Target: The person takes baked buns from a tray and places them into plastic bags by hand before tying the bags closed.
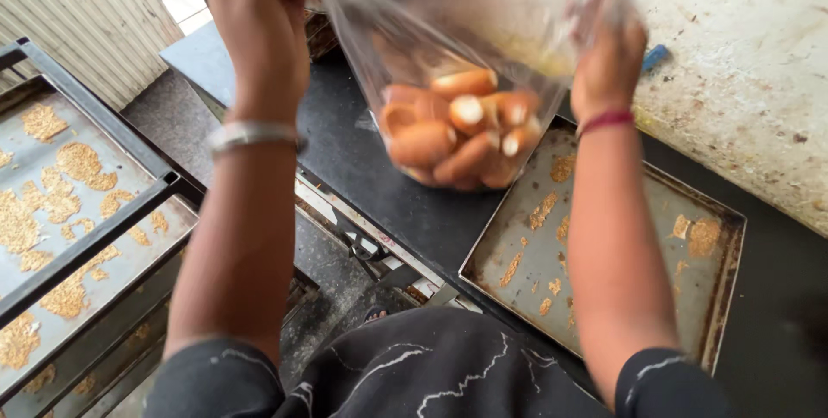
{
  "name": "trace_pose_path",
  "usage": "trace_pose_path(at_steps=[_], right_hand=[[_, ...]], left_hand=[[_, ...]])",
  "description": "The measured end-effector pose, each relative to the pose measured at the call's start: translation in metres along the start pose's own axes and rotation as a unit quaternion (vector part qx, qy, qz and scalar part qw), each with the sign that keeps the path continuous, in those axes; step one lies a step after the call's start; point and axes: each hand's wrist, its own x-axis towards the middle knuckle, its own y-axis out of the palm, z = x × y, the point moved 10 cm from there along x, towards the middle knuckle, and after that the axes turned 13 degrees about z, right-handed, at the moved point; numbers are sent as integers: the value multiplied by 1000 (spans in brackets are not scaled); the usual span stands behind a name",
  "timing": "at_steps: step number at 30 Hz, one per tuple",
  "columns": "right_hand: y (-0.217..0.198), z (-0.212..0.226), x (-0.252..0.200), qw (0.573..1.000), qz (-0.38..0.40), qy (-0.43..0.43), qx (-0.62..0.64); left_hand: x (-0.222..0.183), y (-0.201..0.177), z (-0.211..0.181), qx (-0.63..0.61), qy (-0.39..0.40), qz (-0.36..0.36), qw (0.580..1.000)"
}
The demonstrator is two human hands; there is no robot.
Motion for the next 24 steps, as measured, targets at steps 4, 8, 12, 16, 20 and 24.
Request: trace_pose_path(at_steps=[4,8,12,16,20,24], right_hand=[[-28,-28,-71,996,-57,33,52],[-66,-19,-111,992,-63,8,109],[-48,-11,-130,989,15,60,137],[-3,-19,-147,985,125,117,4],[46,-48,-169,958,223,117,-136],[73,-68,-200,915,256,64,-306]], left_hand=[[-86,-7,20,-7,-34,8,999],[-138,14,35,243,-13,128,961],[-161,29,111,388,-127,228,884],[-158,59,148,439,-61,232,866],[-191,94,242,33,-234,195,952],[-236,132,224,279,-45,198,939]])
